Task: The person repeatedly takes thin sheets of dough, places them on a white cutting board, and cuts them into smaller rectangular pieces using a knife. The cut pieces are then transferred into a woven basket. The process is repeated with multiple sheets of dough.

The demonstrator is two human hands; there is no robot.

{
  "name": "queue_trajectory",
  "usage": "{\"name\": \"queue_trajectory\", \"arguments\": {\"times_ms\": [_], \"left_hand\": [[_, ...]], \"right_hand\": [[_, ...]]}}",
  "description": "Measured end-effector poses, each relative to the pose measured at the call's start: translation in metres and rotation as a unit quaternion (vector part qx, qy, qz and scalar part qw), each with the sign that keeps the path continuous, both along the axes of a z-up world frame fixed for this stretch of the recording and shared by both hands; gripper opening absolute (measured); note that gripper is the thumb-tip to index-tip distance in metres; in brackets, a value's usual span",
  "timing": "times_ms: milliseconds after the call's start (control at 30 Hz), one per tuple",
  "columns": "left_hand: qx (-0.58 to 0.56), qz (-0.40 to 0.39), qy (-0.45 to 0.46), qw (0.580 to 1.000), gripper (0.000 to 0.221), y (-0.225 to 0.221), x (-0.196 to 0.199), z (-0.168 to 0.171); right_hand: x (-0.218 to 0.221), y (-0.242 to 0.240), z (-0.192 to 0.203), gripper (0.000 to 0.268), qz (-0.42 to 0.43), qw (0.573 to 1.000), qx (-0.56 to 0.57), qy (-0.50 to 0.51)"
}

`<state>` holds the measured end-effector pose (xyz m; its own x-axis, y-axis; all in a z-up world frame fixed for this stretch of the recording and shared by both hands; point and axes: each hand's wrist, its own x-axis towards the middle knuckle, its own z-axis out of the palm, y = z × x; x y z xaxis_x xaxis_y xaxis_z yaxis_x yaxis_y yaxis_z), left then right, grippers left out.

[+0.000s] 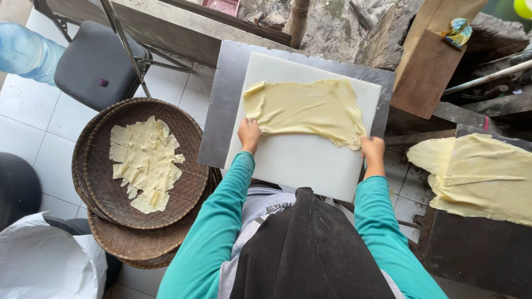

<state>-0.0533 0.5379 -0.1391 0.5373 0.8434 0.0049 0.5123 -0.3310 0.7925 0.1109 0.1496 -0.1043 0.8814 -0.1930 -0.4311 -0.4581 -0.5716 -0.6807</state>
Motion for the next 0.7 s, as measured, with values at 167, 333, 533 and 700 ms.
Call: {"name": "queue_trajectory", "arguments": {"times_ms": [167,333,533,700], "left_hand": [[-0.186,-0.022,-0.002,0.982,0.030,0.013,-0.013,-0.006],[-0.271,-0.080,0.054,0.958,0.048,0.029,-0.025,0.042],[-0.061,-0.173,0.140,0.973,0.061,0.052,-0.050,0.058],[0.110,-0.186,0.091,0.972,0.071,0.073,-0.002,0.034]], "right_hand": [[-0.033,-0.002,-0.026,0.036,0.109,0.960,-0.154,-0.206],[-0.053,-0.013,-0.006,0.041,-0.043,0.997,0.007,0.057],[-0.084,0.006,0.032,0.047,0.070,0.965,-0.245,-0.065],[-0.005,0.070,0.021,0.053,0.116,0.950,-0.156,-0.246]]}}
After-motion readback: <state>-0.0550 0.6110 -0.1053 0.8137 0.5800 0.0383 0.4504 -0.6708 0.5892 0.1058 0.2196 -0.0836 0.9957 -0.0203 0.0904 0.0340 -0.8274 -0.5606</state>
